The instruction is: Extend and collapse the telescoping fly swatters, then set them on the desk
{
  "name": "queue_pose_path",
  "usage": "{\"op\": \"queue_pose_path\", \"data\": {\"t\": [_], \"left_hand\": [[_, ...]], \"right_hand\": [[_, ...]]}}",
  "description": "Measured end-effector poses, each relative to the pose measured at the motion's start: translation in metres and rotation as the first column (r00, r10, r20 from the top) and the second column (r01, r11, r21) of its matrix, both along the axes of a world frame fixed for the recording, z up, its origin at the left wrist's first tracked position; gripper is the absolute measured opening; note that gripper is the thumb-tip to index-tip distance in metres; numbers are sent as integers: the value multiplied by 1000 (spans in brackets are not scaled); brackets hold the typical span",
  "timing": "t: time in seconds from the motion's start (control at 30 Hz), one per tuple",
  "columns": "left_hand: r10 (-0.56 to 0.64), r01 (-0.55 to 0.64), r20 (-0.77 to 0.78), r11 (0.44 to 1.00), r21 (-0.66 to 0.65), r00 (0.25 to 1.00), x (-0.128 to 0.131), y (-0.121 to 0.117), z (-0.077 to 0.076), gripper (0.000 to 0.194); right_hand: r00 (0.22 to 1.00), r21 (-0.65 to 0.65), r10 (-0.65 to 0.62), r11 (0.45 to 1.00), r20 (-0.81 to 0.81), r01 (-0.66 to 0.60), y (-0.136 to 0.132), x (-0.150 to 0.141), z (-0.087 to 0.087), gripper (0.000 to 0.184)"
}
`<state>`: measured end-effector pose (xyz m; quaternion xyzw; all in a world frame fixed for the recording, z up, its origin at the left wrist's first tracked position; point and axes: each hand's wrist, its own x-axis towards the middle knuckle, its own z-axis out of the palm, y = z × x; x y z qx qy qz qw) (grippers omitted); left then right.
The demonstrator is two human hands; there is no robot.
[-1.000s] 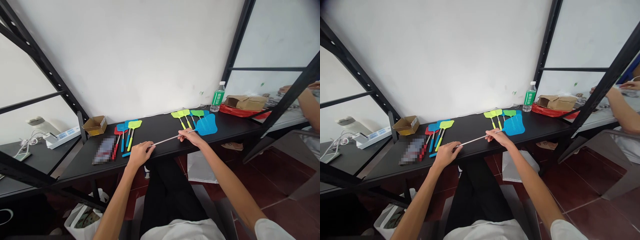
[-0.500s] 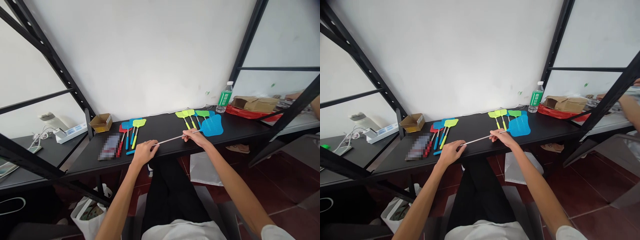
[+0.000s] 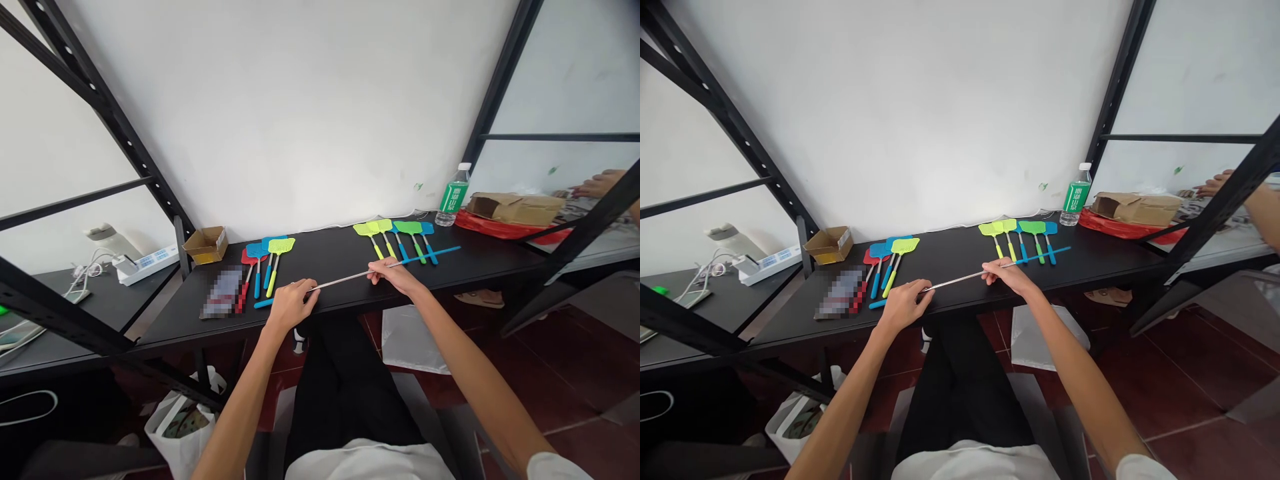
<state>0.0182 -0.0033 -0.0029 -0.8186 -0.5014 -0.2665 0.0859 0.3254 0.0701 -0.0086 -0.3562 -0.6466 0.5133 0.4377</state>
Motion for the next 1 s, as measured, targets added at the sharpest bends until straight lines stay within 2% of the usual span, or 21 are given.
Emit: {"op": "queue_pose_path", "data": {"t": [0.13,0.27,0.73,1.0], "left_hand": [[21,-21,-11,1000,-7,1000,-1,0,0,11],[27,-28,-15,1000,-9,1000,-1,1,0,9],[-26,26,-28,1000,5,999,-3,2,-1,32],[10,-10,3,1000,10,1000,-2,2,-2,20]], "right_hand": [[999,3,24,1000,-28,-24,1,0,-1,41],[999,4,36,999,-36,-36,0,0,1,42],[998,0,12,1000,-59,-12,-2,0,2,40],[998,8,55,998,-30,-55,-3,1,5,40]]}}
